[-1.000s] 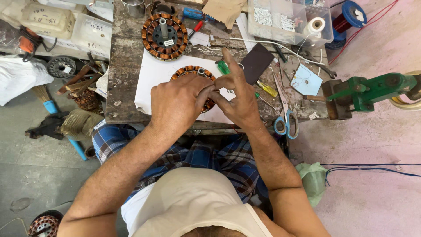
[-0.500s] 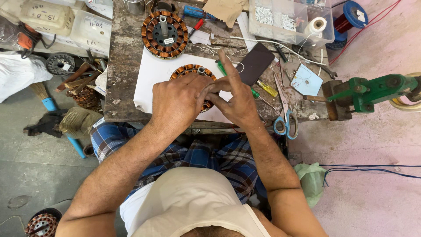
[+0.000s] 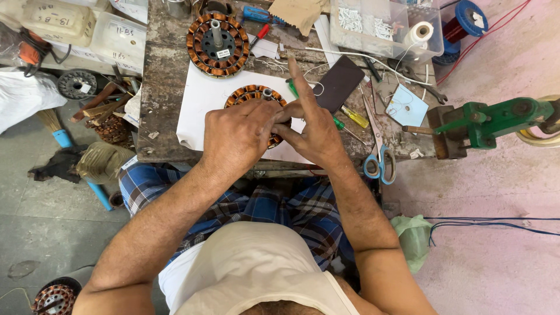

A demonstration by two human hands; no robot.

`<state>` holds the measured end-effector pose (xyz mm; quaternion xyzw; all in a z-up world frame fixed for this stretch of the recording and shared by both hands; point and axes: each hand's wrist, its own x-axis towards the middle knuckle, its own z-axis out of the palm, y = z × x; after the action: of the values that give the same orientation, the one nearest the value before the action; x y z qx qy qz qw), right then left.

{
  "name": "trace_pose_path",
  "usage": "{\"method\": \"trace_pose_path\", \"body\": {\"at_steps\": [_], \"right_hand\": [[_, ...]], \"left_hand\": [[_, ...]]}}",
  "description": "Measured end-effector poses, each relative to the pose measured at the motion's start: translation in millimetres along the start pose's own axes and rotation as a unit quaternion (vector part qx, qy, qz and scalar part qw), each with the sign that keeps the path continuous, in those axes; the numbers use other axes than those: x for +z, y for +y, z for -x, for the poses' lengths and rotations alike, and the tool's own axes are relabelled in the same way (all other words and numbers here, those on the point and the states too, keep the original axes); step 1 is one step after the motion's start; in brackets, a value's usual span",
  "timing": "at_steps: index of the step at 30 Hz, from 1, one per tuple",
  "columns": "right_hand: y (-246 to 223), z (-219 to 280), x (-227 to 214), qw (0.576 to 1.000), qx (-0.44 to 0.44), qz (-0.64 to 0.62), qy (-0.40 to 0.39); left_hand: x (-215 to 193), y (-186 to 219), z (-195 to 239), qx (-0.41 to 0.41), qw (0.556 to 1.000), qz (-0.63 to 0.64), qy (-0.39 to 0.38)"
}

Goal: The person is repairing fan stators at a workbench, using a screwdriver to tighten components, cutting wires with scissors, and wrapping tape around the central shaft of the stator.

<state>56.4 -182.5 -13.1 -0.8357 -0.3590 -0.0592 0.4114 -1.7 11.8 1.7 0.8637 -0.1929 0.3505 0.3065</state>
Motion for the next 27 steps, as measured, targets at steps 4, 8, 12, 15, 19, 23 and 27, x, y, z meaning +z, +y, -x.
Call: {"method": "trace_pose_path", "body": {"at_steps": [4,8,12,15,19,23,27], "right_hand": [[5,2,-5,0.999,-0.032,-0.041,0.01],[9,7,-6,0.998,-0.042,-0.041,0.028],[1,6,-1,0.997,-0.069,-0.009,0.036],[-10,2,3,0.996,-0.084,0.005,0.037],[-28,-1,-7,0.982,0.022,-0.161,0.091],[-52,9,-25,0.938,-0.012,-0.245,0.244],[-75,28,-46,0.934,-0.113,-0.236,0.245]], "left_hand": [[-4,1,-3,-0.014,1.0,-0.005,-0.019],[-11,3,-8,-0.017,0.999,-0.017,-0.027],[-18,7,-14,-0.026,0.999,-0.005,-0.043],[-23,8,-17,-0.041,0.997,0.03,-0.058],[-35,15,-19,-0.058,0.993,0.103,-0.003],[-56,33,-15,-0.095,0.979,0.181,0.013],[-68,54,-13,-0.048,0.965,0.254,-0.051]]}}
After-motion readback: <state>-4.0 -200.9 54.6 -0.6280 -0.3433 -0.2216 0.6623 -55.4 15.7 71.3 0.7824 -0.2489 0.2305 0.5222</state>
